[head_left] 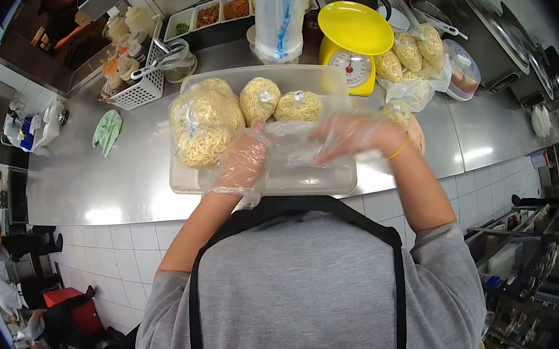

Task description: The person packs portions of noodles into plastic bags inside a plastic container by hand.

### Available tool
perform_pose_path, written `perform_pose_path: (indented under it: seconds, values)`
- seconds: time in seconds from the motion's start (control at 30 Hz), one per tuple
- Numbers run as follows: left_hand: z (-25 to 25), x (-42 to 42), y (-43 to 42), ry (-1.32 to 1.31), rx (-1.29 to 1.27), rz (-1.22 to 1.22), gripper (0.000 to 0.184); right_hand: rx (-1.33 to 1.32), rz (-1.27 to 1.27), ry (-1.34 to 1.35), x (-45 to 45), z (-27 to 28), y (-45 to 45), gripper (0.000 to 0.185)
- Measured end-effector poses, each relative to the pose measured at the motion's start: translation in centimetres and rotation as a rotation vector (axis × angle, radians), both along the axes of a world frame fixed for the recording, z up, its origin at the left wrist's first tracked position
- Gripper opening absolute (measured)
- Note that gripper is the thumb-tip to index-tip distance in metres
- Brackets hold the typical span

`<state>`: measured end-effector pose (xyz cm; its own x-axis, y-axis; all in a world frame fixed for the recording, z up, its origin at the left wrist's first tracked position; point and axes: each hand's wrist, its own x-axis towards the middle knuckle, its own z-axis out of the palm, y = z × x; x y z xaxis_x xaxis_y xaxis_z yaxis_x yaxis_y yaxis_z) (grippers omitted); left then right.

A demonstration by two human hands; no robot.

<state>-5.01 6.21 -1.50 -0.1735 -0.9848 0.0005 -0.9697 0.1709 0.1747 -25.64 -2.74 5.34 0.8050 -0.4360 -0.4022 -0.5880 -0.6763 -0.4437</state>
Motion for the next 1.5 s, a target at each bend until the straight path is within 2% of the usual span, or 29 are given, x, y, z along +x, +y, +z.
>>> perform_pose_path:
  seconds: [0.03, 0.07, 0.1, 0.13, 0.17, 0.23, 0.27, 0.33, 0.37, 0.43, 0.47, 0.5, 0.6, 0.63, 0.7, 0.77, 0.8, 0.87, 0.93, 0.97, 1.03, 1.13, 1.2, 1.23, 1.27, 1.37, 1.43, 1.47, 1.5]
  values:
    - [-0.3, -0.1, 0.0, 0.005, 0.027, 0.033, 0.023, 0.006, -0.029, -0.285, -1.7, 1.3, -1.3, 0.049]
    - [-0.4, -0.3, 0.1, 0.007, 0.025, 0.03, 0.023, -0.239, -0.207, -0.37, -3.3, 2.3, -2.6, 0.047]
    - [-0.4, -0.5, 0.3, 0.067, 0.02, -0.013, 0.025, -0.345, -0.452, -0.51, -5.0, 2.7, -4.5, 0.051]
    - [-0.4, -0.6, 0.3, 0.126, 0.016, -0.056, 0.028, -0.71, -0.493, -0.446, -6.7, 4.1, -6.2, 0.054]
    - [-0.1, -0.5, 0.2, 0.124, 0.017, -0.06, 0.028, -0.984, -0.592, -0.458, -9.2, 2.6, -9.8, 0.063]
    - [0.8, -0.3, 0.2, 0.31, 0.01, -0.131, 0.037, -1.153, -0.721, -0.434, -14.4, 1.5, -16.2, 0.065]
    - [0.7, -0.2, 0.2, 0.308, 0.008, -0.134, 0.037, -1.155, -0.725, -0.436, -15.5, 0.9, -17.7, 0.065]
    - [0.0, -0.1, 0.0, 0.361, -0.152, -0.121, 0.043, -1.099, -0.915, -0.195, -16.8, 0.1, -19.7, 0.06]
    - [-0.2, -0.1, 0.0, 0.356, -0.157, -0.122, 0.043, -1.102, -0.917, -0.202, -17.0, -0.6, -20.2, 0.06]
    - [-0.5, -0.2, -0.1, 0.345, -0.226, -0.122, 0.046, -0.914, -0.886, 0.426, -17.0, -2.2, -21.1, 0.077]
    - [-0.4, -0.1, -0.2, 0.342, -0.224, -0.119, 0.046, -0.999, -0.889, 0.283, -17.2, -3.5, -21.1, 0.071]
    - [-0.5, -0.1, -0.2, 0.348, -0.218, -0.112, 0.047, -0.993, -0.885, 0.283, -17.2, -3.6, -21.1, 0.071]
    - [-0.8, -0.1, -0.1, 0.407, -0.215, -0.068, 0.047, -0.986, -1.111, 0.007, -17.4, -3.9, -20.9, 0.042]
    - [-0.8, -0.1, -0.1, 0.458, -0.235, -0.035, 0.046, -0.986, -1.106, 0.007, -18.2, -4.4, -21.2, 0.042]
    - [-0.5, -0.3, -0.2, 0.486, -0.237, -0.02, 0.046, -1.019, -1.156, -0.246, -21.2, -5.1, -22.0, 0.042]
    - [-0.4, -0.3, -0.2, 0.517, -0.236, -0.005, 0.045, -1.02, -1.281, -0.39, -23.0, -5.4, -20.8, 0.044]
    - [-0.4, -0.3, -0.2, 0.543, -0.206, 0.024, 0.047, -0.913, -1.356, -0.673, -26.2, -8.1, -22.6, 0.042]
    - [-0.4, -0.3, -0.3, 0.57, -0.174, 0.065, 0.048, -0.47, -1.415, -1.36, -26.3, -8.9, -21.1, 0.038]
    - [-0.4, -0.4, -0.4, 0.44, -0.042, 0.074, 0.053, -0.099, -1.365, -1.728, -20.3, -4.3, -12.9, 0.036]
    - [-0.5, -0.2, -0.4, 0.44, -0.034, 0.083, 0.053, -0.295, -1.325, -1.491, -18.4, -3.1, -10.2, 0.034]
    - [-0.7, -0.1, -0.5, 0.395, 0.037, 0.024, 0.058, -0.412, -1.175, -1.286, -15.4, -2.3, -6.7, 0.027]
    - [-0.7, 0.0, -0.4, 0.442, 0.184, 0.067, 0.063, 0.046, -1.151, -1.477, -8.0, -0.2, -0.2, 0.018]
    - [-1.6, 0.4, -0.3, 0.458, 0.177, 0.04, 0.066, -0.022, -0.846, -1.502, -3.9, -0.8, 1.9, 0.019]
    - [-1.8, 0.6, -0.3, 0.476, 0.165, 0.015, 0.07, -0.279, -0.606, -1.354, -2.7, -1.4, 1.6, 0.023]
    - [-1.7, 0.6, -0.3, 0.476, 0.165, 0.017, 0.07, -0.491, -0.497, -1.139, -1.8, -1.4, 2.7, 0.027]
    - [-1.2, 0.6, -0.4, 0.499, 0.212, 0.042, 0.079, -0.367, -0.417, -0.996, 1.2, -5.2, 4.5, 0.023]
    - [-1.7, 0.7, -0.1, 0.511, 0.121, 0.041, 0.087, -0.396, -0.197, -0.403, 1.8, -8.4, 4.5, 0.023]
    - [-1.4, 0.8, -0.1, 0.416, 0.223, 0.04, 0.093, -0.396, -0.191, -0.403, 1.7, -8.6, 4.3, 0.023]
    - [-1.6, 0.8, 0.0, 0.419, 0.223, 0.044, 0.093, -0.296, -0.233, -0.254, 1.6, -8.2, 4.2, 0.024]
